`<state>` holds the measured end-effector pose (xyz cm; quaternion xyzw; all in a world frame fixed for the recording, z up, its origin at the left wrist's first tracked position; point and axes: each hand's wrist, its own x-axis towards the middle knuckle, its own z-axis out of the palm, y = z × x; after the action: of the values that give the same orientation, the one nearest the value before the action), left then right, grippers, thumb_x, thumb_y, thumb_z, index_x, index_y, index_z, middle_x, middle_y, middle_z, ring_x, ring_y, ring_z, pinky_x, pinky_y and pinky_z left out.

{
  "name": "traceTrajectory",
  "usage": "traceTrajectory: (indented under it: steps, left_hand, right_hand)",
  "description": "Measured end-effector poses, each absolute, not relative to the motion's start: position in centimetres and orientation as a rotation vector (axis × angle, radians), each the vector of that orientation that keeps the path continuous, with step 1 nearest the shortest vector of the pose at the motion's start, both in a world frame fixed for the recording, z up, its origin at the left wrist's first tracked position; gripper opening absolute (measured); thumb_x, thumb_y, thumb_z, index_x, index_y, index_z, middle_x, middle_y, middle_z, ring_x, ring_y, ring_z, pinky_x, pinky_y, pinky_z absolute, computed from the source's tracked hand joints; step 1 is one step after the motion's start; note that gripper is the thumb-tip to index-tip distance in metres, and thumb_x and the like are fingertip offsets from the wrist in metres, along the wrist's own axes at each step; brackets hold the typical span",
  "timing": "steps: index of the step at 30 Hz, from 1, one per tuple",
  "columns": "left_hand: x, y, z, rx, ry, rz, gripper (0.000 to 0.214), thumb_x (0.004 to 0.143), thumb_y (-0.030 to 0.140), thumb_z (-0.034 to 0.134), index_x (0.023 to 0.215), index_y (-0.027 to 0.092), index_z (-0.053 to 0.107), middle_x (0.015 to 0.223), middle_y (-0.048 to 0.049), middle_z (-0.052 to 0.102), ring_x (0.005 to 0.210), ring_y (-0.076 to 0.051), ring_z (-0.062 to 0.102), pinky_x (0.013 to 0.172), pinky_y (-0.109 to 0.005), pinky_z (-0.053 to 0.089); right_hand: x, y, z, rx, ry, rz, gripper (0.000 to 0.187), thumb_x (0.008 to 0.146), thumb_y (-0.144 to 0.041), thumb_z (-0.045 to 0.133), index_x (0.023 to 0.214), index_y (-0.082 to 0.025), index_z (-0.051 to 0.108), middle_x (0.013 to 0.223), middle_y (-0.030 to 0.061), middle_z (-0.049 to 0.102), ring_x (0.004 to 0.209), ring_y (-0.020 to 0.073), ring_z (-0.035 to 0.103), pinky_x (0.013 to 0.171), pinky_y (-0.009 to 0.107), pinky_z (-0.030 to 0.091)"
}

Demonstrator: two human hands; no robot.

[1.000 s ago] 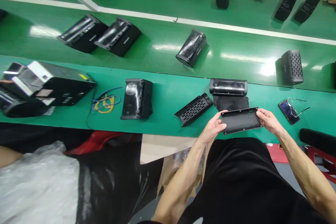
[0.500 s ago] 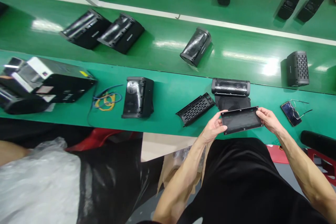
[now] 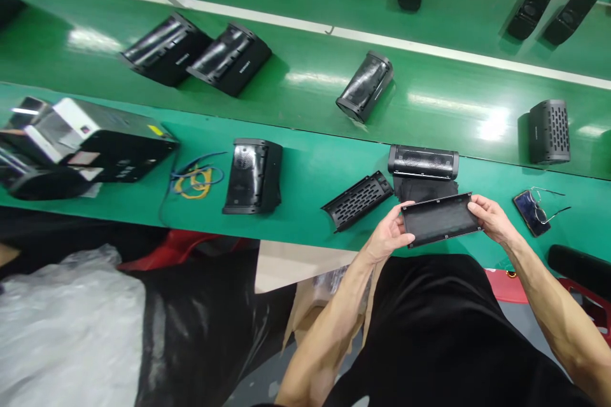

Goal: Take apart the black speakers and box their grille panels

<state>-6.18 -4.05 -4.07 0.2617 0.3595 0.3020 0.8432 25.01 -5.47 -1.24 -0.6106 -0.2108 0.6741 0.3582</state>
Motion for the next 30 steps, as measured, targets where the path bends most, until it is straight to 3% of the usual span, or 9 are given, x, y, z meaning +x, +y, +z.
traceTrajectory:
  steps: [11,19,30]
  left_hand:
    - [-6.7,-2.6,-3.9,0.543,0.761,0.697,0.094,0.072,0.034,0.1,0.154,0.02,0.057,0.126,-0.0164,0.076,0.11,-0.031,0.076,0.1,-0.042,0.06]
    - [-6.6,-1.2,-3.8,0.424,0.849,0.732,0.074,0.084,0.054,0.089,0.146,0.022,0.066,0.121,-0.0132,0.078,0.084,-0.022,0.074,0.067,-0.03,0.062]
    - [-5.9,-0.6,-4.4,0.404,0.923,0.717,0.081,0.08,0.053,0.091,0.15,0.022,0.063,0.113,-0.0101,0.079,0.086,-0.022,0.074,0.072,-0.031,0.063]
  right_hand:
    - [24.7,-2.1,-0.4,-1.581,-0.602,1.748,0.06,0.067,-0.068,0.098,0.088,-0.022,0.067,0.072,-0.0007,0.067,0.057,0.013,0.054,0.057,0.026,0.045]
    - [24.5,0.5,-0.1,-1.555,-0.628,1.809,0.057,0.067,-0.064,0.1,0.086,-0.021,0.068,0.073,-0.0003,0.069,0.059,0.0126,0.057,0.058,0.025,0.048]
    - [24.0,1.5,-0.3,-1.61,-0.668,1.833,0.06,0.068,-0.069,0.097,0.084,-0.022,0.064,0.061,-0.003,0.06,0.045,0.0105,0.048,0.039,0.024,0.04]
